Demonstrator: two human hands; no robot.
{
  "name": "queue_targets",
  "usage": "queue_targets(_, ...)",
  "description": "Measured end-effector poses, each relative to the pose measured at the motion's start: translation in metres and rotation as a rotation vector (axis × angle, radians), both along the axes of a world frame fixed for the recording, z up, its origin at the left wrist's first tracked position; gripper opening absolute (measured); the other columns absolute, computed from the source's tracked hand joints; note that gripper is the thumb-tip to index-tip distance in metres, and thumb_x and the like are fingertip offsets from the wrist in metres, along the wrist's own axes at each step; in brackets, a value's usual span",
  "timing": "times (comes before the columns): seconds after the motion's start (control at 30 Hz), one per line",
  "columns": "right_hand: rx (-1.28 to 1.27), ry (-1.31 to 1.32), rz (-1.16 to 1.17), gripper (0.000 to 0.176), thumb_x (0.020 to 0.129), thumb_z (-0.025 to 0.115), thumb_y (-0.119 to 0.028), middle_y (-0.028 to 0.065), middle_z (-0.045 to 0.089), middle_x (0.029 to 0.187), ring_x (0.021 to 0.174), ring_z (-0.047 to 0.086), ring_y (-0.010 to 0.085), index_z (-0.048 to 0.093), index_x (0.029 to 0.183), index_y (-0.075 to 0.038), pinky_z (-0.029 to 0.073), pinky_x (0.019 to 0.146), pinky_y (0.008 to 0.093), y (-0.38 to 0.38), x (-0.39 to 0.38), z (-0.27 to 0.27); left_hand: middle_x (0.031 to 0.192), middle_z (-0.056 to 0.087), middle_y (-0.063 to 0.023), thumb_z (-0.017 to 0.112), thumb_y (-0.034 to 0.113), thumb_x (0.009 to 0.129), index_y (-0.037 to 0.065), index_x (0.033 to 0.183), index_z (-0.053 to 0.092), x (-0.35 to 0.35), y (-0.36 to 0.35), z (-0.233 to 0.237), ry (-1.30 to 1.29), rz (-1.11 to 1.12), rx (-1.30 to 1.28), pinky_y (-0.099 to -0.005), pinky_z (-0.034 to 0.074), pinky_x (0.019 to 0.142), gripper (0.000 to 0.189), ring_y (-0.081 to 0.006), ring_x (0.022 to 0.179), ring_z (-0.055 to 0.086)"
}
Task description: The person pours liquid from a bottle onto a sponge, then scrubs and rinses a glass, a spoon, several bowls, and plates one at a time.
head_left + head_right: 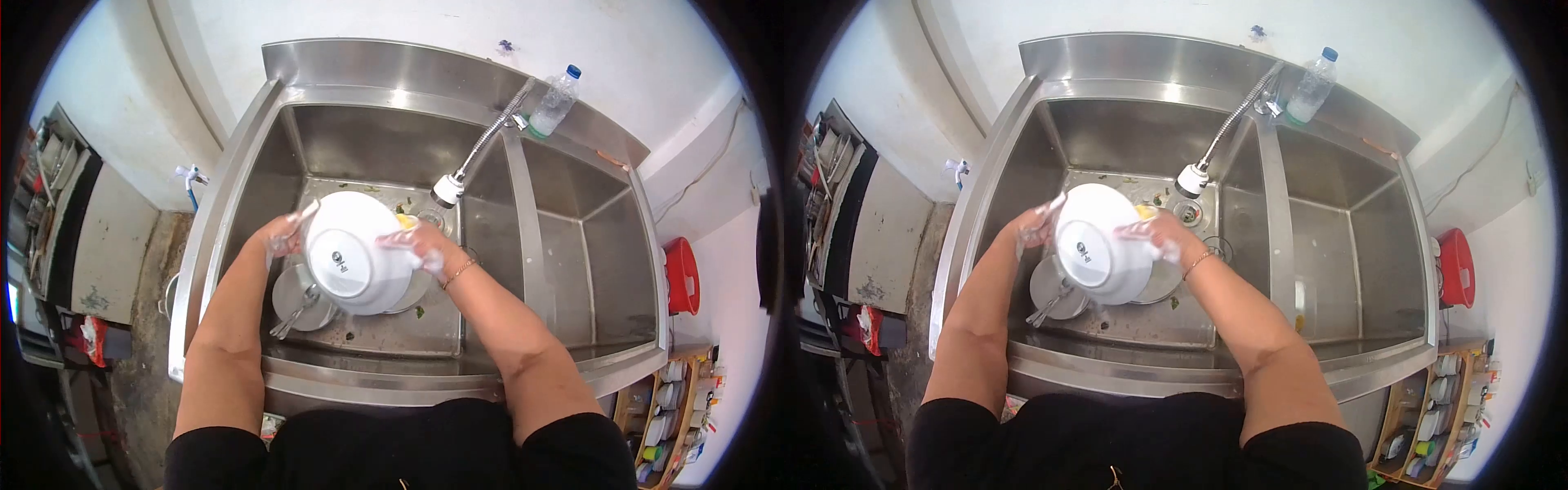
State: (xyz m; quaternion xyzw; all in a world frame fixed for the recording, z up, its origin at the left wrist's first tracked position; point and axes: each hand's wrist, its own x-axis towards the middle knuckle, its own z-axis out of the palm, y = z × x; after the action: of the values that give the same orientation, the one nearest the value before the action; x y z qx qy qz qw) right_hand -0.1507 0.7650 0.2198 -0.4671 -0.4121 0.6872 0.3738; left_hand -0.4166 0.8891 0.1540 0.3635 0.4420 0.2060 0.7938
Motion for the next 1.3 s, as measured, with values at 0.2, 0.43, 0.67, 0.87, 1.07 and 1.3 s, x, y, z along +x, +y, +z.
queue_targets(0.2, 0.008, -0.438, -0.576, 0.043, 0.076, 0.070, -0.027, 0.0124, 0.064, 0.094, 0.083, 0.062, 0.0201, 0.058, 0.098, 0.007, 0.050, 0.072, 0.0320, 0.007, 0.005, -0.040, 0.089, 0.063, -0.0114, 0.064, 0.020, 0.080, -0.001, 0.104, 0.054, 0.009, 0.002, -0.028, -0.202, 0.063, 0.033, -0.0360, 0.055, 0.071, 0.033, -0.0207, 0.079, 0.064)
queue_targets(0.43, 0.703, -1.241, -0.528, 0.043, 0.079, 0.057, -0.037, 0.0177, 0.054, 0.093, 0.090, 0.050, 0.0343, 0.052, 0.104, -0.002, 0.039, 0.078, 0.0434, -0.002, -0.048, -0.037, 0.084, 0.061, -0.0121, 0.061, 0.018, 0.081, 0.001, 0.098, 0.054, 0.076, -0.033, -0.009, 0.035, 0.092, 0.191, -0.0320, 0.054, 0.061, 0.025, -0.0218, 0.072, 0.063)
queue_targets(0.67, 0.593, -1.102, -0.667, 0.032, 0.082, 0.053, -0.030, 0.0179, 0.050, 0.100, 0.094, 0.048, 0.0356, 0.051, 0.106, -0.009, 0.038, 0.080, 0.0438, -0.012, -0.035, -0.088, 0.084, 0.061, -0.0122, 0.061, 0.020, 0.081, -0.001, 0.105, 0.052, 0.066, -0.032, 0.027, -0.016, 0.390, 0.238, -0.0344, 0.051, 0.055, 0.033, -0.0209, 0.066, 0.061)
queue_targets(0.87, 0.339, -1.019, -0.501, 0.027, 0.075, 0.056, -0.019, 0.0133, 0.051, 0.101, 0.096, 0.048, 0.0358, 0.055, 0.102, -0.012, 0.040, 0.077, 0.0452, 0.032, -0.022, -0.063, 0.082, 0.060, -0.0107, 0.055, 0.025, 0.084, -0.001, 0.100, 0.056, 0.083, -0.043, 0.028, 0.310, 0.047, 0.287, -0.0348, 0.048, 0.057, 0.030, -0.0199, 0.068, 0.059)
queue_targets(1.07, 0.877, -1.167, -0.252, 0.034, 0.074, 0.057, -0.015, 0.0116, 0.048, 0.101, 0.097, 0.045, 0.0315, 0.055, 0.108, -0.013, 0.038, 0.081, 0.0401, -0.035, -0.076, -0.009, 0.072, 0.057, -0.0136, 0.060, 0.022, 0.082, -0.005, 0.090, 0.056, 0.079, -0.046, 0.012, 0.284, 0.287, 0.243, -0.0411, 0.046, 0.049, 0.028, -0.0248, 0.059, 0.058)
queue_targets(1.3, 0.409, -0.853, -0.645, 0.031, 0.075, 0.057, -0.016, 0.0149, 0.051, 0.100, 0.097, 0.047, 0.0339, 0.056, 0.105, -0.009, 0.037, 0.083, 0.0415, 0.008, -0.017, -0.064, 0.080, 0.061, -0.0149, 0.068, 0.020, 0.076, -0.006, 0.099, 0.054, 0.074, -0.038, 0.048, 0.058, 0.347, 0.178, -0.0391, 0.051, 0.055, 0.038, -0.0253, 0.065, 0.062)
